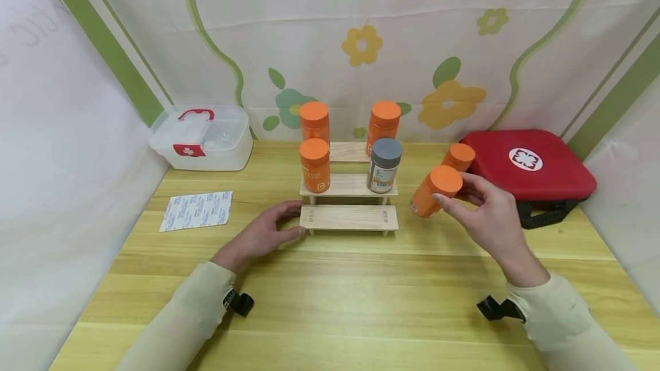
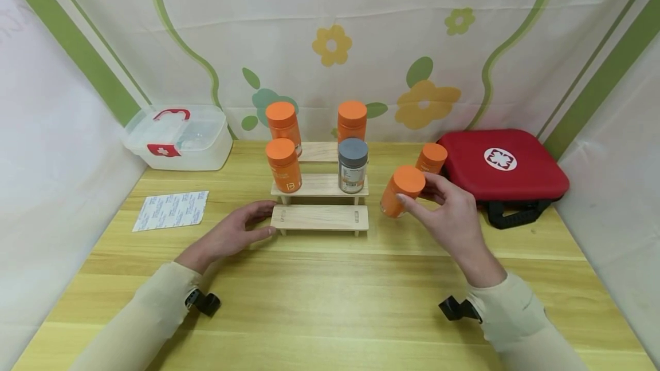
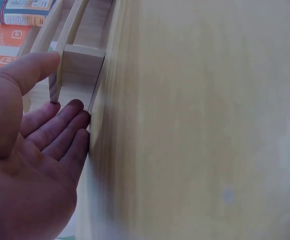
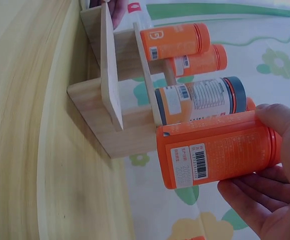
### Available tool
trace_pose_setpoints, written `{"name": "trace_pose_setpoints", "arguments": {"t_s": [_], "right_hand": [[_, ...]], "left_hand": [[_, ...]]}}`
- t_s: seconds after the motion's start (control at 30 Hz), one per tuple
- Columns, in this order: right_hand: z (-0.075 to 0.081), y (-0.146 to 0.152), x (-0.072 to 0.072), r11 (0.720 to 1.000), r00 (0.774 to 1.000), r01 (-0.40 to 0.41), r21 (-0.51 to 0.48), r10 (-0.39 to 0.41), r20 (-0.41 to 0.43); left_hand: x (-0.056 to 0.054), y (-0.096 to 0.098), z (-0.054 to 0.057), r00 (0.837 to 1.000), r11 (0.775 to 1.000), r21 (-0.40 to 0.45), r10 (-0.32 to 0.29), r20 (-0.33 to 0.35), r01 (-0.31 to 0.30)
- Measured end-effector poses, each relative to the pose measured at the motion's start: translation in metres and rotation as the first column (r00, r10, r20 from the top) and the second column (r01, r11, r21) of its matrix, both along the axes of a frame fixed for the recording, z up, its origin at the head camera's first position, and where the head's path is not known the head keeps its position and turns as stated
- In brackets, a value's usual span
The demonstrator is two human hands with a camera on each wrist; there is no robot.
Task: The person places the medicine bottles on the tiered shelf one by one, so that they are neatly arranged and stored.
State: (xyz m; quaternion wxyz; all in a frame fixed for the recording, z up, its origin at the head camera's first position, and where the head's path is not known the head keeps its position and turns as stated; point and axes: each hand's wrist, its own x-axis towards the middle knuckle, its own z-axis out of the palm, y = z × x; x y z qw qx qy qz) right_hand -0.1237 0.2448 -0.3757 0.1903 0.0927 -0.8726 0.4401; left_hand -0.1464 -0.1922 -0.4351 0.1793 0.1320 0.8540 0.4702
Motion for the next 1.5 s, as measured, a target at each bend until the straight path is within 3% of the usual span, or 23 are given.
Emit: {"name": "trace_pose_setpoints", "arguments": {"t_s": [0.53,0.83,1.23,1.5], "right_hand": [[0.011,-0.022,0.005,0.995,0.994,-0.095,-0.01,0.094,-0.063],[0.008,-0.036,0.005,0.987,0.981,-0.156,-0.023,0.153,-0.123],[0.005,-0.055,0.006,0.973,0.963,-0.228,0.029,0.23,-0.14],[0.007,-0.067,0.005,0.962,0.951,-0.272,0.001,0.269,-0.152]], "left_hand": [[-0.001,0.0,0.0,1.0,1.0,0.007,-0.003,0.006,0.002],[-0.001,-0.001,-0.002,1.0,1.0,0.001,-0.001,0.006,0.001],[-0.002,-0.001,-0.002,1.0,1.0,0.005,0.0,0.012,0.0],[-0.002,-0.001,-0.002,1.0,1.0,0.0,0.001,0.011,-0.001]]}}
